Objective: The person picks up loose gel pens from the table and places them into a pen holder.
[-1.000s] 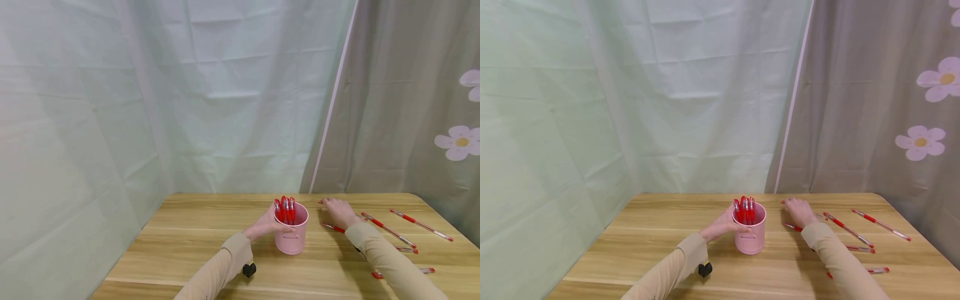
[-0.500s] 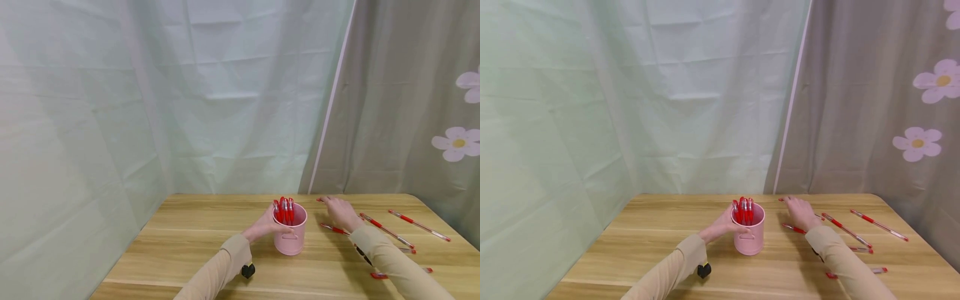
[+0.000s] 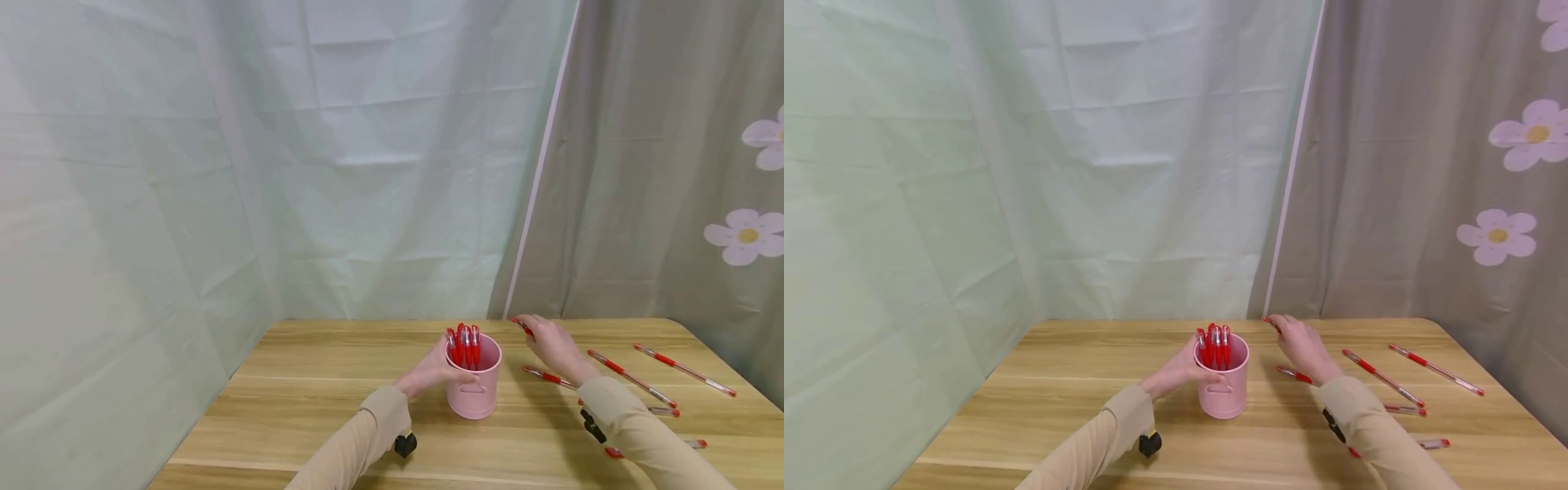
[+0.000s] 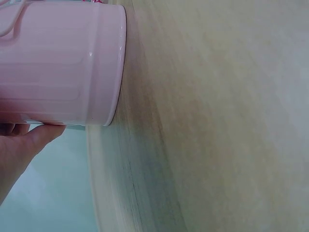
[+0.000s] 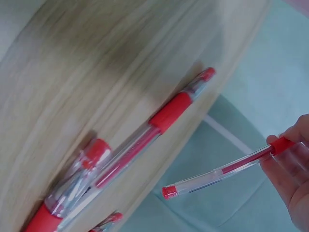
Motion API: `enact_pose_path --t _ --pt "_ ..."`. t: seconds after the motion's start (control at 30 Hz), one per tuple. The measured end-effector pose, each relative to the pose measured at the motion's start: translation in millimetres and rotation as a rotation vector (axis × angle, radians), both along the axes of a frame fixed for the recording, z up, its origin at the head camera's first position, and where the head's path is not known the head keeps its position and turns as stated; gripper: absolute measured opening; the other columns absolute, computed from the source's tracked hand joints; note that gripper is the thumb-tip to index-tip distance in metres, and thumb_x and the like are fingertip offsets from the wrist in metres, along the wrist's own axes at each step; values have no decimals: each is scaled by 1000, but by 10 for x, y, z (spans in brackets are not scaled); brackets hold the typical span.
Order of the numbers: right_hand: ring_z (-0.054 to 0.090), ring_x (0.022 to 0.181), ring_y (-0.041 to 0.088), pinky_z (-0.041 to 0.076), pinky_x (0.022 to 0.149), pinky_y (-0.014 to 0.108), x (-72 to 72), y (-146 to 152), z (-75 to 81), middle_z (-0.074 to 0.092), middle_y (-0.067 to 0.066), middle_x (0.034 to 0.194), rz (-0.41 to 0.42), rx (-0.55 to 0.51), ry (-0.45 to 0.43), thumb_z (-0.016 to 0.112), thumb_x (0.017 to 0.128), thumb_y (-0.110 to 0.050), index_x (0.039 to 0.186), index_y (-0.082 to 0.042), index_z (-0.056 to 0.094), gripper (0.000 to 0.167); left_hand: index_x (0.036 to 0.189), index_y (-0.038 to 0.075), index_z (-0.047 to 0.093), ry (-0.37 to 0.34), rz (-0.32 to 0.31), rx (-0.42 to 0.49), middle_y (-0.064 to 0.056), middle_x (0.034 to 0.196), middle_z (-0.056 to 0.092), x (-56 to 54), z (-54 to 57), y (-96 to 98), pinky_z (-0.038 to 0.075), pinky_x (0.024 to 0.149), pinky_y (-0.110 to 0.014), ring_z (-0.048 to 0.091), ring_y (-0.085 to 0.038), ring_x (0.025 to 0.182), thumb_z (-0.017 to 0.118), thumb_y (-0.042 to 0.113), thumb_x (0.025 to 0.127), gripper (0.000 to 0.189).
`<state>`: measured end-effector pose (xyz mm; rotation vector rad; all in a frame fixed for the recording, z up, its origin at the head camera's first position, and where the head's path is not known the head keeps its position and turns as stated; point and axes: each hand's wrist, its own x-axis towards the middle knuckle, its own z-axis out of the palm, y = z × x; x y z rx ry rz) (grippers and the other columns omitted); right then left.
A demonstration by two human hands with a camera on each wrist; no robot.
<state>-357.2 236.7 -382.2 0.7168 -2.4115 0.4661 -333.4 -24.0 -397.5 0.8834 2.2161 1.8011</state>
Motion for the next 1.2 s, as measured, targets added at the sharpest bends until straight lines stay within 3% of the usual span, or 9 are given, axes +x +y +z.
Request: enact_pose_path --t 0.27,0.7,1.2 --pt "57 67 22 50 58 37 77 -52 84 61 15 93 21 -68 11 65 74 10 108 1 59 36 125 17 34 -6 4 -9 6 115 49 1 -15 9 37 89 -31 47 -11 106 80 18 67 74" --pt "59 78 27 51 62 39 200 -207 458 61 16 92 94 -279 41 64 75 12 107 4 54 35 127 17 33 -26 29 -15 7 116 48 21 2 9 37 89 -32 46 -11 106 80 18 67 76" --pt "59 78 26 51 63 41 319 -335 752 61 14 91 132 -404 91 67 74 11 111 4 54 39 127 21 32 -51 20 -6 11 117 47 26 -1 2 38 88 -31 45 -9 107 80 23 67 77"
